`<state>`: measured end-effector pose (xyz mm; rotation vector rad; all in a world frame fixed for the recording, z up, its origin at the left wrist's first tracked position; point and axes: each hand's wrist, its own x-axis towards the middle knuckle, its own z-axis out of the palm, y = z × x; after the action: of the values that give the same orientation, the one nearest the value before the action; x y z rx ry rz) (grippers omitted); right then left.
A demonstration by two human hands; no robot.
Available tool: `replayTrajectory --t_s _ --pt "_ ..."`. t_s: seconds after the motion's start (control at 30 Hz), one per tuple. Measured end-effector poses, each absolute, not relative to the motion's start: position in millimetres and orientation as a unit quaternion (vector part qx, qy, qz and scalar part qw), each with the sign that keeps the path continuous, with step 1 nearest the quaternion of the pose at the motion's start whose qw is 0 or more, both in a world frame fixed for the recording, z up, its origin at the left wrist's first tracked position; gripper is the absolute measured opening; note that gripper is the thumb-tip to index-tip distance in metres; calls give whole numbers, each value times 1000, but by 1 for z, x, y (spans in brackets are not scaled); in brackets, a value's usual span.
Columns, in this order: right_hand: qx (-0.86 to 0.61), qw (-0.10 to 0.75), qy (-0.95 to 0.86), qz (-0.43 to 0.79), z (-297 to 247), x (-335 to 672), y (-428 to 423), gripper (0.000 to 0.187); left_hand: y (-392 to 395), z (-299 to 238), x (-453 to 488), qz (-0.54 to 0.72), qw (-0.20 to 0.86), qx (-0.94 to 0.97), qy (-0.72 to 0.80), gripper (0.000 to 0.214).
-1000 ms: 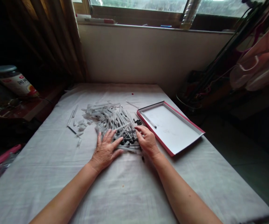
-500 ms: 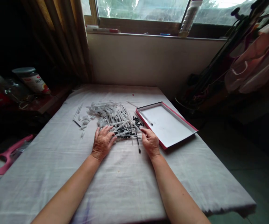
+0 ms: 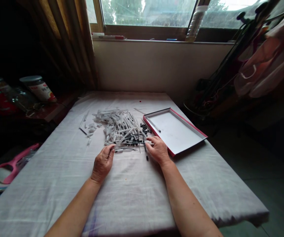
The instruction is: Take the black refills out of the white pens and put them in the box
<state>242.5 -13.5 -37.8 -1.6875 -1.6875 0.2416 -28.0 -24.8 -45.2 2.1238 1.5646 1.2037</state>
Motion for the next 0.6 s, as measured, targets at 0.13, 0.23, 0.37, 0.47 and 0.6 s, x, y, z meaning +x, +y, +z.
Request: replayTrajectory --t_s 0.13,0.23,0.37,0.47,0.6 --pt "-663 287 -686 88 -36 245 -15 18 -23 -44 -28 407 209 689 562 30" --pt "-655 260 -705 73 -35 244 -14 19 -23 -41 -27 397 270 674 562 31" --pt "-631 246 -733 68 -33 240 -13 25 -26 -35 -24 392 332 655 554 29" --pt "-621 231 -746 56 -33 237 -13 20 -27 -32 -23 394 371 638 548 29" --pt "-620 221 -752 26 -29 238 -16 18 -26 -32 -23 417 415 600 542 34"
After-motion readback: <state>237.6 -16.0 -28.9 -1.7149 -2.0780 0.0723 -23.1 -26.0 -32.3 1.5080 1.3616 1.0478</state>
